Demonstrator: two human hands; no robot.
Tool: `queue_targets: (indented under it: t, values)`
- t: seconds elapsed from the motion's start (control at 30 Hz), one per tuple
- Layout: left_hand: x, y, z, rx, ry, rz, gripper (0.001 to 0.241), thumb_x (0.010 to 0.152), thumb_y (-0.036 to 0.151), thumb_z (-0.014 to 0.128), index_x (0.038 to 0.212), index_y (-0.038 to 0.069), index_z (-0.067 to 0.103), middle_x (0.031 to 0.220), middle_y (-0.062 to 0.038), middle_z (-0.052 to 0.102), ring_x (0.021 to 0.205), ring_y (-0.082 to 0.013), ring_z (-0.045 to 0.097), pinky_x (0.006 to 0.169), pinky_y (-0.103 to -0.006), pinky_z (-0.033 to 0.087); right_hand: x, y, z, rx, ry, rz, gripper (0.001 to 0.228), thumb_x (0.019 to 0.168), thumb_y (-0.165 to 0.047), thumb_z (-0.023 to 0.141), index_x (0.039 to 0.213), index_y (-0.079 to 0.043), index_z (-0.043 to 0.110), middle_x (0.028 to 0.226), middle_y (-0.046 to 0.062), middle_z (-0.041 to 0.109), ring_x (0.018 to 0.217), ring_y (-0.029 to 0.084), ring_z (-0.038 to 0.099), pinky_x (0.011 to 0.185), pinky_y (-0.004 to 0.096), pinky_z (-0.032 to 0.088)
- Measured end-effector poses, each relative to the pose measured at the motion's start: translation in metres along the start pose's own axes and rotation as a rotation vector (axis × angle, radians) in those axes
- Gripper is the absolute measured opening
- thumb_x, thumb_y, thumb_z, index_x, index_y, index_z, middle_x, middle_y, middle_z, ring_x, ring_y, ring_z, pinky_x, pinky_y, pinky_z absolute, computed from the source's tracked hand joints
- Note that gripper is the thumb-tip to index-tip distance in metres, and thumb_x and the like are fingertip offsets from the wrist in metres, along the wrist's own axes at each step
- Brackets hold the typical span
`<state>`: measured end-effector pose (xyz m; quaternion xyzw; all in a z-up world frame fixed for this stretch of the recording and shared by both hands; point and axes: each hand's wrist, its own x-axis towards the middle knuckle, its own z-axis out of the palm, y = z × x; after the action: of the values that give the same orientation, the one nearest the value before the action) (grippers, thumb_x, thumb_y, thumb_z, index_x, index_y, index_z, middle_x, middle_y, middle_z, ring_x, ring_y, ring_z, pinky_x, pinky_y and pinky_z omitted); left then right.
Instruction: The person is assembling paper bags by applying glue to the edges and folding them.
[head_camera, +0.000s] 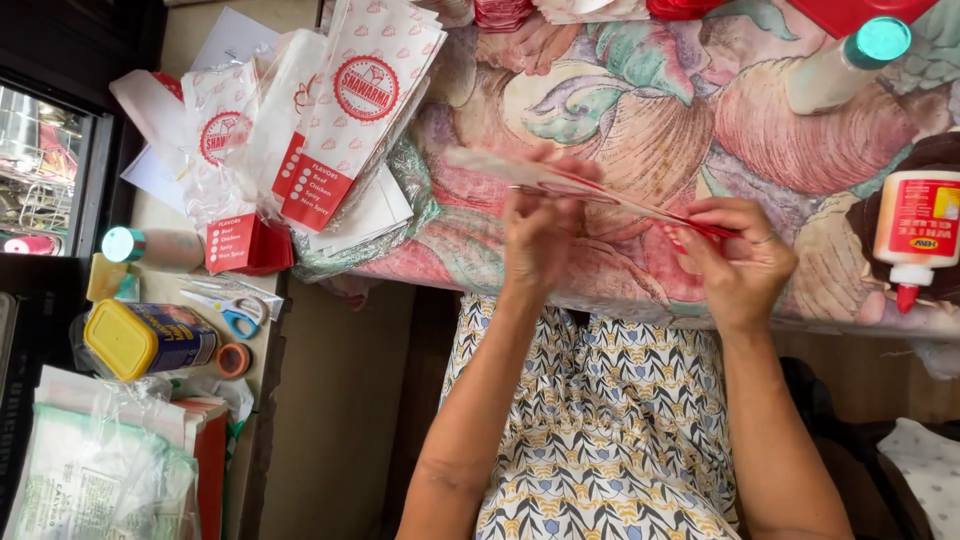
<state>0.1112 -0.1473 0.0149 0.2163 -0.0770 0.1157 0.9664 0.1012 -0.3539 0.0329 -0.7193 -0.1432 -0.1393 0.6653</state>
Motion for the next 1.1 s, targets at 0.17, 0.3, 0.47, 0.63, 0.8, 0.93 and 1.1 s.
queue_targets:
  t: [0.17, 0.3, 0.47, 0.63, 0.8, 0.93, 1.1]
  values:
    - [0.008, 0.056, -0.033, 0.328, 0.105, 0.304, 0.091, 0.078, -0.003, 0.085, 0.152, 0.007, 0.032, 0.129, -0.017, 0.062, 0.113, -0.0284, 0.068, 0.109, -0.0445, 0.053, -0.001, 0.005, -0.019, 0.001, -0.048, 0.043, 0.037, 0.092, 0.018, 0.072, 0.126, 0.005, 0.061, 0.126, 0.018, 0.065, 0.122, 0.027, 0.066, 0.104, 0.032, 0.061]
    - [0.009, 0.067, -0.031, 0.615, 0.139, 0.358, 0.071, 0.088, 0.01, 0.081, 0.146, 0.007, 0.041, 0.125, -0.014, 0.065, 0.086, -0.0115, 0.068, 0.073, -0.0245, 0.055, 0.001, 0.0, -0.005, 0.054, -0.139, 0.058, 0.059, 0.084, 0.015, 0.075, 0.137, 0.006, 0.053, 0.139, 0.022, 0.059, 0.128, 0.031, 0.062, 0.112, 0.036, 0.058]
    - [0.003, 0.048, -0.041, 0.473, 0.164, 0.229, 0.071, 0.075, -0.001, 0.085, 0.138, 0.005, 0.051, 0.126, -0.015, 0.059, 0.108, -0.0207, 0.062, 0.095, -0.0308, 0.057, 0.0, 0.0, 0.009, 0.089, -0.169, -0.02, 0.049, 0.086, 0.017, 0.074, 0.131, 0.006, 0.056, 0.132, 0.022, 0.062, 0.128, 0.033, 0.063, 0.112, 0.038, 0.058]
    - [0.006, 0.055, -0.04, 0.631, 0.235, 0.164, 0.073, 0.07, 0.004, 0.089, 0.133, 0.008, 0.05, 0.12, -0.012, 0.061, 0.109, -0.0195, 0.061, 0.089, -0.0317, 0.056, 0.001, 0.014, 0.002, -0.042, -0.083, -0.063, 0.036, 0.087, 0.027, 0.055, 0.115, 0.009, 0.068, 0.114, 0.021, 0.071, 0.112, 0.03, 0.07, 0.099, 0.033, 0.061]
    - [0.009, 0.078, -0.034, 0.742, 0.12, 0.25, 0.073, 0.079, 0.011, 0.084, 0.142, 0.012, 0.048, 0.106, -0.009, 0.066, 0.094, -0.0174, 0.066, 0.079, -0.0298, 0.061, 0.018, 0.029, -0.021, -0.182, -0.018, -0.066, 0.023, 0.099, 0.02, 0.078, 0.119, 0.01, 0.069, 0.109, 0.022, 0.072, 0.099, 0.027, 0.071, 0.088, 0.032, 0.062]
    - [0.016, 0.096, -0.026, 1.047, 0.088, 0.323, 0.077, 0.079, 0.042, 0.076, 0.144, 0.015, 0.046, 0.143, -0.009, 0.055, 0.132, -0.0234, 0.056, 0.114, -0.0402, 0.049, 0.031, 0.0, -0.022, -0.181, -0.147, -0.016, 0.032, 0.094, 0.02, 0.074, 0.123, 0.007, 0.065, 0.12, 0.02, 0.068, 0.109, 0.026, 0.069, 0.1, 0.033, 0.06]
    - [0.024, 0.093, -0.009, 1.372, -0.128, 0.114, 0.077, 0.069, 0.028, 0.06, 0.144, 0.021, 0.046, 0.127, -0.009, 0.069, 0.124, -0.0243, 0.064, 0.11, -0.0504, 0.048, 0.028, 0.019, -0.022, -0.265, -0.184, -0.005, 0.047, 0.089, 0.005, 0.081, 0.133, 0.005, 0.064, 0.13, 0.018, 0.067, 0.117, 0.024, 0.064, 0.107, 0.031, 0.052]
